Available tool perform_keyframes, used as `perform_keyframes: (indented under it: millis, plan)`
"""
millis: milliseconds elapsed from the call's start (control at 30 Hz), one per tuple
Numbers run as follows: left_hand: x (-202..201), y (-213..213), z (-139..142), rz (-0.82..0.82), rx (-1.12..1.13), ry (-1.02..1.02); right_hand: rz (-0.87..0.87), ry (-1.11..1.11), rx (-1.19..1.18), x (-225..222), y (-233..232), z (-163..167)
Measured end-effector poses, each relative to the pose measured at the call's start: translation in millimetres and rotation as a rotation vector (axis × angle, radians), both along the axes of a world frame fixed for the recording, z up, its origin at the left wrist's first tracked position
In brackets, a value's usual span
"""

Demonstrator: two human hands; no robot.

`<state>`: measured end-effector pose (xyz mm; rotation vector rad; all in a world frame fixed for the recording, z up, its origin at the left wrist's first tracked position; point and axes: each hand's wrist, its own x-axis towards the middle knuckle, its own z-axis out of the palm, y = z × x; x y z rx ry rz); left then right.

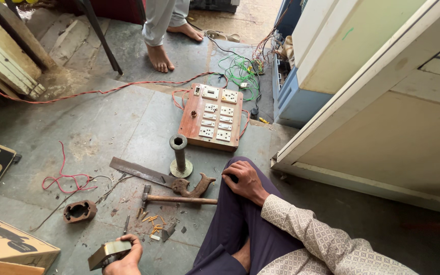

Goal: The person sits on the workshop floor and fits brass bushings into the slots of a motor stator, tapping them with a hammer. They sort loose brass pieces in their hand, place parts into a cardboard box, and hold and turn a motor end housing.

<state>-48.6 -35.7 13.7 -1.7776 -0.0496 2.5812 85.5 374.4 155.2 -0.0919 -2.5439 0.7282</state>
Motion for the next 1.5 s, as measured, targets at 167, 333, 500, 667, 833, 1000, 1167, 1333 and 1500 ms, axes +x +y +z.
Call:
perform_keyframes:
  millis: [167,333,500,667,833,1000,1167,1333,1500]
  plan:
    - [-0.4,-1.5,-1.9,-0.024,-0.023,0.017,0.001,-0.004,-0.003,0.3,0.8,1.0]
    - [1.2,0.4,-3.4,-0.009,-0.024,0.014,0.003,-0.002,0.003,-0.1,1.9,1.4]
    - [0.0,1.2,-4.4,-0.031,-0.034,0.019,0.002,0.001,-0.002,0.9,1.3,-0.1]
    - [-0.3,0.5,-5.2,-0.025,-0.031,0.018,-0.001,-0.008,-0.008,1.3,1.4,-1.9]
    - [-3.7,3.8,-4.3,-0.038,-0.031,0.017,0.010,-0.002,-0.008,-0.3,3.0,-0.2]
    - [-4.4,6.1,-3.3,-0.031,-0.012,0.030,0.003,-0.004,-0.004,-0.1,2.2,2.0]
    - [-5.1,7.8,-5.2,-0.045,-0.051,0.023,0.007,-0.002,-0.011,0.3,2.1,2.8]
    - [-5.8,7.9,-2.2,-0.057,-0.040,0.029,0.009,0.005,0.002,-0.1,1.8,2.5]
    - [-5.2,9.3,-3.9,-0.067,-0.036,0.033,0.007,-0.009,0.004,0.4,3.0,0.6]
